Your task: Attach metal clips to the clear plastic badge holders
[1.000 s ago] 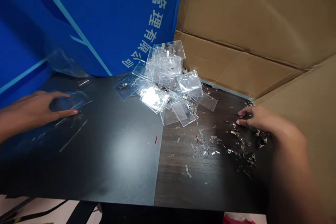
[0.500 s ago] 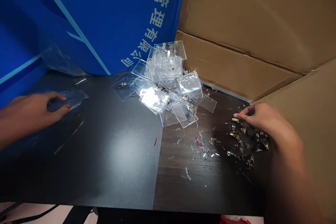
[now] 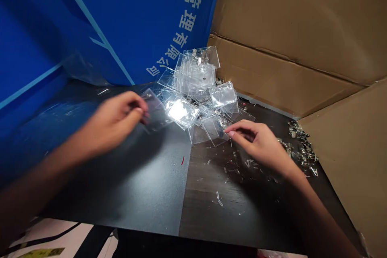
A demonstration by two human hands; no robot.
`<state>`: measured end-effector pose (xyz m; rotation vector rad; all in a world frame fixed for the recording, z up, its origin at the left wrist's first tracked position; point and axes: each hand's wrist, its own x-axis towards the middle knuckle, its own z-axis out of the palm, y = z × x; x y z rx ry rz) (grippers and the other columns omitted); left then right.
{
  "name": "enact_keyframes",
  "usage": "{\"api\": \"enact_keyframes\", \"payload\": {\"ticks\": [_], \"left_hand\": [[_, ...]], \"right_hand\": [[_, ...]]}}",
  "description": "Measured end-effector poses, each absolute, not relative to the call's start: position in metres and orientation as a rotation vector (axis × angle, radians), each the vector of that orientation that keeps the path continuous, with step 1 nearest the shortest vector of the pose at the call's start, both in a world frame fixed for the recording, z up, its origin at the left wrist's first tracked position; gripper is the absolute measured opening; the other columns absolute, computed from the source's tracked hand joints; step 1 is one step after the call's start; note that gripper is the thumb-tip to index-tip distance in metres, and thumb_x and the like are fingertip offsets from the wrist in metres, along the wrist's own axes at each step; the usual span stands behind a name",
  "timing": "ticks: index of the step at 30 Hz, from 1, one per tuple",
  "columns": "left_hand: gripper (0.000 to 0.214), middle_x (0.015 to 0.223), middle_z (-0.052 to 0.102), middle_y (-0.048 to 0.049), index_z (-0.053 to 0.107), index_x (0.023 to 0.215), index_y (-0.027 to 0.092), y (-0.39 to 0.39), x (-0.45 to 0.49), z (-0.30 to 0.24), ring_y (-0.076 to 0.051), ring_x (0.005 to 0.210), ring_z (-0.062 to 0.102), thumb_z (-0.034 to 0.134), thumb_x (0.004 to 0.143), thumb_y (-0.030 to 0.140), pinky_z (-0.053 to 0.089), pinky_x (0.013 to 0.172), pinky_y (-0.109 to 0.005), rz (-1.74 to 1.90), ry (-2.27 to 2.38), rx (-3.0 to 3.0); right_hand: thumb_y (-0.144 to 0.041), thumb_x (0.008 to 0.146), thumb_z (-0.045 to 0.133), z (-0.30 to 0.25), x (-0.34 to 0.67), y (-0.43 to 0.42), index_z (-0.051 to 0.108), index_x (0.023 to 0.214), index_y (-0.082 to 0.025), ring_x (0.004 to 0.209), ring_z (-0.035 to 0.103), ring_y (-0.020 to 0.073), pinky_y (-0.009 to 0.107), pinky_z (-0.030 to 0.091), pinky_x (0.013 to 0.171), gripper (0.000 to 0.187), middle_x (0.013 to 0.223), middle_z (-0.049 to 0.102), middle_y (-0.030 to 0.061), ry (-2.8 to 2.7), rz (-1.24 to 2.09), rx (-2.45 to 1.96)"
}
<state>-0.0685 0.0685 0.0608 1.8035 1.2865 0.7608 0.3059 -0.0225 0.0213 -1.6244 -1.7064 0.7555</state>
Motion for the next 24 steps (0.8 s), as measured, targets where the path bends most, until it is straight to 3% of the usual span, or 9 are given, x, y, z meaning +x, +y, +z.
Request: {"api": "enact_keyframes", "payload": {"ticks": [3,7,12,17,22,24], "left_hand": [[0.003,0.087,0.064,-0.0016,0.054,0.090,0.022,0.057,-0.014,0.040,-0.018,0.081,0.066,0.056,0.089,0.024,0.057,0.077,-0.035,0.687,1.013,1.548],[0.028,0.082,0.048,0.0041,0.046,0.088,0.023,0.046,0.009,0.011,-0.013,0.076,0.054,0.071,0.075,0.021,0.049,0.072,-0.030,0.611,0.719,1.187],[0.047,0.089,0.044,0.0058,0.047,0.101,0.024,0.037,0.004,-0.003,-0.011,0.075,0.046,0.092,0.086,0.030,0.045,0.068,-0.027,0.601,0.548,1.152],[0.045,0.098,0.053,0.0019,0.058,0.128,0.024,0.037,0.001,-0.016,-0.016,0.085,0.060,0.084,0.095,0.040,0.053,0.082,-0.035,0.564,0.552,1.140],[0.026,0.103,0.059,-0.0053,0.069,0.103,0.020,0.036,0.003,-0.020,-0.024,0.100,0.060,0.072,0.098,0.046,0.051,0.101,-0.044,0.581,0.503,1.182],[0.027,0.106,0.063,-0.0073,0.072,0.105,0.019,0.033,0.005,-0.018,-0.026,0.106,0.060,0.065,0.102,0.045,0.047,0.107,-0.046,0.578,0.495,1.234]], "right_hand": [[-0.033,0.088,0.082,0.011,0.280,-0.028,0.086,0.116,-0.023,0.093,0.082,0.0227,0.042,0.071,0.093,0.030,0.109,0.084,0.0095,-1.662,1.020,-1.400],[-0.028,0.092,0.082,0.011,0.259,-0.037,0.087,0.113,-0.022,0.092,0.082,0.0203,0.038,0.073,0.090,0.023,0.114,0.083,0.0101,-1.609,1.050,-1.277],[-0.033,0.092,0.086,0.017,0.245,-0.048,0.085,0.103,-0.021,0.082,0.084,0.0201,0.035,0.073,0.079,0.016,0.096,0.086,0.0069,-1.446,1.082,-1.279],[-0.030,0.094,0.082,0.013,0.233,-0.055,0.081,0.101,-0.020,0.071,0.083,0.0187,0.028,0.069,0.065,0.012,0.084,0.084,0.0050,-1.304,1.088,-1.250],[-0.027,0.096,0.082,0.011,0.229,-0.060,0.082,0.116,-0.021,0.076,0.084,0.0199,0.033,0.071,0.074,0.020,0.090,0.086,0.0045,-1.377,0.940,-1.263],[-0.025,0.100,0.078,0.011,0.228,-0.063,0.085,0.117,-0.023,0.079,0.085,0.0207,0.037,0.071,0.078,0.019,0.096,0.088,0.0054,-1.477,0.841,-1.284]]}}
